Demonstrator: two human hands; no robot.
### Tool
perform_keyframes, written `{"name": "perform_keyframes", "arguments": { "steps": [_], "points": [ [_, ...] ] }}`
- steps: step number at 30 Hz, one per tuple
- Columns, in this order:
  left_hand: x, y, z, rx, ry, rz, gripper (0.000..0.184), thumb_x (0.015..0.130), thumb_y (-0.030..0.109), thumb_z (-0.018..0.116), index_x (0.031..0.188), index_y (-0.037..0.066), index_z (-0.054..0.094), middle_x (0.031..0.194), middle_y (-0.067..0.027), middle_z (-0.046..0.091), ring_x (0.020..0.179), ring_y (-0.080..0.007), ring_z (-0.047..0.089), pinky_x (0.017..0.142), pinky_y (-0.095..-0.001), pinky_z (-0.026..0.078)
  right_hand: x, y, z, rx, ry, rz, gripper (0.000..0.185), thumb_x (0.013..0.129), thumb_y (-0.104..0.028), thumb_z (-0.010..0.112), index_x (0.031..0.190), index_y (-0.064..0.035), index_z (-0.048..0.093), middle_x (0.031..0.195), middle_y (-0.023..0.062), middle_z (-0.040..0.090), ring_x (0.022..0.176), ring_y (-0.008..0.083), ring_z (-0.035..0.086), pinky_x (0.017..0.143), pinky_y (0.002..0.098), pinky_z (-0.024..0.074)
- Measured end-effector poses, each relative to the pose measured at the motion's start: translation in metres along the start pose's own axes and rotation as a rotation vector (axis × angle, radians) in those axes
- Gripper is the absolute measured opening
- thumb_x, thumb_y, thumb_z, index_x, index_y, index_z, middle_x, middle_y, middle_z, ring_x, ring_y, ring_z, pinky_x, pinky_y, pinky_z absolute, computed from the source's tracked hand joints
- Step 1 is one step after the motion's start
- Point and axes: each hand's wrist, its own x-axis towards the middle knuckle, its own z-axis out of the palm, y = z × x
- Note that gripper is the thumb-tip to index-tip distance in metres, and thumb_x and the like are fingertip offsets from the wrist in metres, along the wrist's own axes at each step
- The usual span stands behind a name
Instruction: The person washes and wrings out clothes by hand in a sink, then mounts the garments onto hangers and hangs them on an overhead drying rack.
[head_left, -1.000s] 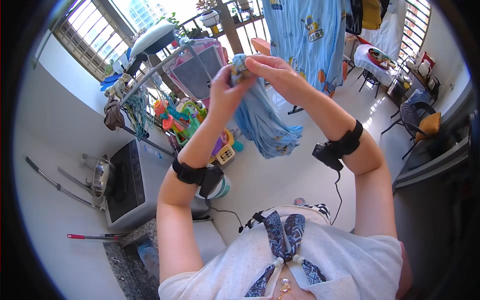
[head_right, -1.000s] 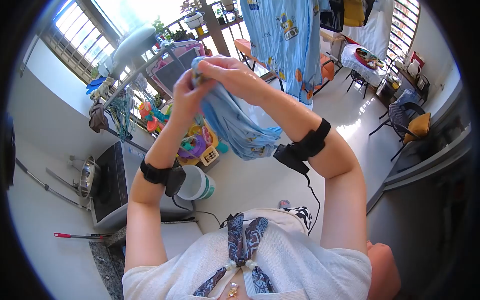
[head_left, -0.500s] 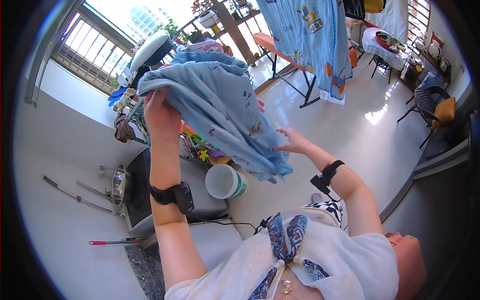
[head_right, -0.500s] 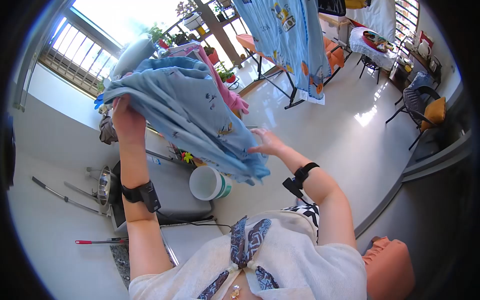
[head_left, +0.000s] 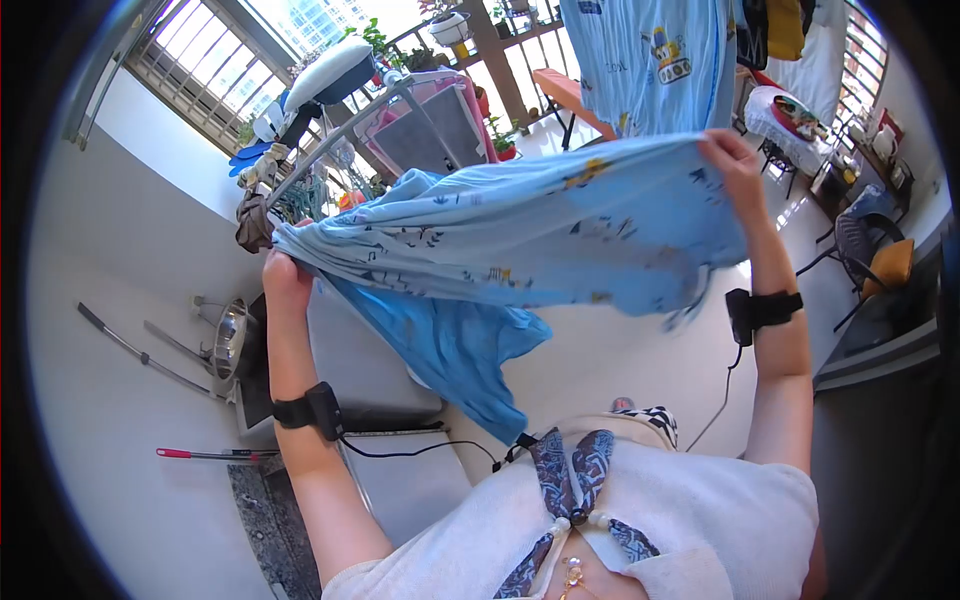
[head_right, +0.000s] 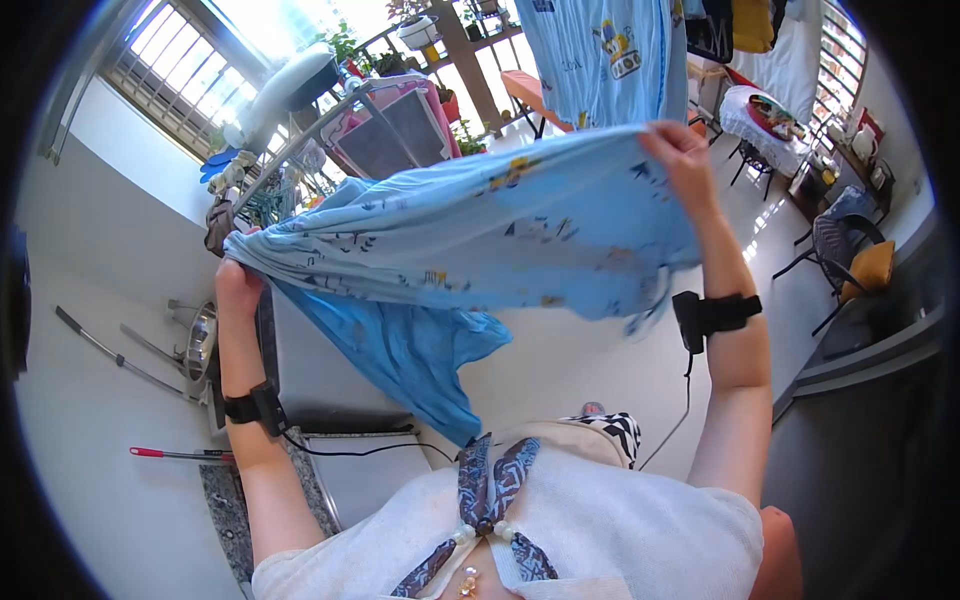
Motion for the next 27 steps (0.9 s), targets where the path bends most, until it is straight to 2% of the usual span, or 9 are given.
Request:
{"name": "perform_keyframes", "arguments": {
  "steps": [3, 6, 16, 17, 18, 20, 25, 26, 27],
  "points": [
    [0.006, -0.01, -0.005, -0.092, -0.106, 0.037, 0.029, 0.096, 0.021, 0.04, 0.11, 0.0, 0.055, 0.104, -0.0095, 0.062, 0.096, -0.022, 0.059, 0.089, -0.0361, 0.046, -0.001, -0.031, -0.003, -0.586, -0.003, -0.188, 0.017, 0.082, -0.019, 0.066, 0.089, -0.0032, 0.066, 0.073, 0.0027, 0.064, 0.069, 0.0088, 0.057, 0.066, 0.0252, 0.0453],
    [-0.011, 0.019, 0.029, -0.083, -0.181, 0.082, 0.03, 0.096, 0.021, 0.04, 0.114, 0.002, 0.054, 0.106, -0.0095, 0.061, 0.098, -0.0218, 0.059, 0.09, -0.036, 0.045, 0.005, -0.038, -0.006, -0.743, 0.058, -0.235, 0.019, 0.081, -0.023, 0.065, 0.089, -0.0053, 0.065, 0.073, 0.0074, 0.065, 0.067, 0.0153, 0.06, 0.065, 0.0283, 0.0464],
    [-0.063, 0.144, 0.18, -0.158, -0.209, 0.407, 0.036, 0.095, 0.02, 0.037, 0.121, 0.0, 0.051, 0.113, -0.0126, 0.058, 0.105, -0.0248, 0.055, 0.097, -0.0394, 0.039, 0.021, -0.001, -0.011, -0.683, 0.211, -0.249, 0.024, 0.081, -0.03, 0.065, 0.087, -0.006, 0.064, 0.07, 0.0069, 0.065, 0.067, 0.0176, 0.062, 0.063, 0.0298, 0.0459],
    [-0.042, 0.159, 0.174, -0.145, -0.304, 0.435, 0.036, 0.095, 0.019, 0.037, 0.122, -0.001, 0.05, 0.113, -0.013, 0.058, 0.105, -0.0249, 0.055, 0.097, -0.0397, 0.04, 0.02, 0.005, -0.006, -0.675, 0.206, -0.241, 0.024, 0.081, -0.03, 0.065, 0.087, -0.006, 0.064, 0.07, 0.0069, 0.065, 0.067, 0.0176, 0.062, 0.063, 0.0298, 0.0459],
    [-0.003, 0.185, 0.15, -0.204, -1.252, 0.134, 0.039, 0.095, 0.02, 0.036, 0.128, 0.001, 0.046, 0.127, -0.0148, 0.052, 0.117, -0.0279, 0.049, 0.104, -0.0433, 0.034, 0.02, 0.01, -0.002, -0.611, 0.205, -0.188, 0.027, 0.081, -0.031, 0.065, 0.092, -0.0058, 0.063, 0.074, 0.0078, 0.066, 0.07, 0.0184, 0.062, 0.064, 0.0303, 0.046],
    [-0.061, 0.18, 0.216, -0.036, -0.212, 0.713, 0.04, 0.095, 0.019, 0.037, 0.128, -0.001, 0.046, 0.119, -0.0145, 0.055, 0.111, -0.0277, 0.052, 0.102, -0.0422, 0.036, 0.016, 0.019, 0.02, -0.541, 0.196, -0.131, 0.031, 0.081, -0.032, 0.065, 0.097, -0.0056, 0.061, 0.078, 0.0088, 0.066, 0.073, 0.0193, 0.063, 0.065, 0.0308, 0.0461],
    [-0.069, 0.192, 0.243, 0.026, -0.78, 0.731, 0.035, 0.094, 0.028, 0.043, 0.115, 0.002, 0.055, 0.086, -0.0123, 0.063, 0.075, -0.0241, 0.061, 0.07, -0.0362, 0.051, -0.087, 0.015, 0.11, -0.478, 0.263, -0.607, 0.045, 0.068, -0.003, 0.074, 0.105, -0.0045, 0.049, 0.095, 0.0096, 0.05, 0.085, 0.0207, 0.05, 0.071, 0.0292, 0.0419],
    [-0.069, 0.194, 0.246, 0.042, -0.917, 0.727, 0.035, 0.093, 0.03, 0.045, 0.111, 0.002, 0.057, 0.078, -0.0117, 0.065, 0.066, -0.0232, 0.063, 0.062, -0.0347, 0.055, -0.119, 0.026, 0.13, -0.325, 0.154, -0.592, 0.043, 0.065, 0.002, 0.073, 0.099, -0.0049, 0.048, 0.093, 0.0103, 0.05, 0.085, 0.0207, 0.05, 0.069, 0.0297, 0.041],
    [-0.069, 0.192, 0.252, 0.073, -0.784, 0.775, 0.031, 0.093, 0.024, 0.044, 0.112, 0.002, 0.056, 0.078, -0.0128, 0.064, 0.065, -0.0226, 0.063, 0.061, -0.0348, 0.054, -0.154, 0.027, 0.148, -0.174, -0.036, -0.533, 0.045, 0.062, -0.002, 0.076, 0.097, -0.0056, 0.048, 0.092, 0.0106, 0.05, 0.084, 0.0205, 0.05, 0.07, 0.0295, 0.0406]
  ]
}}
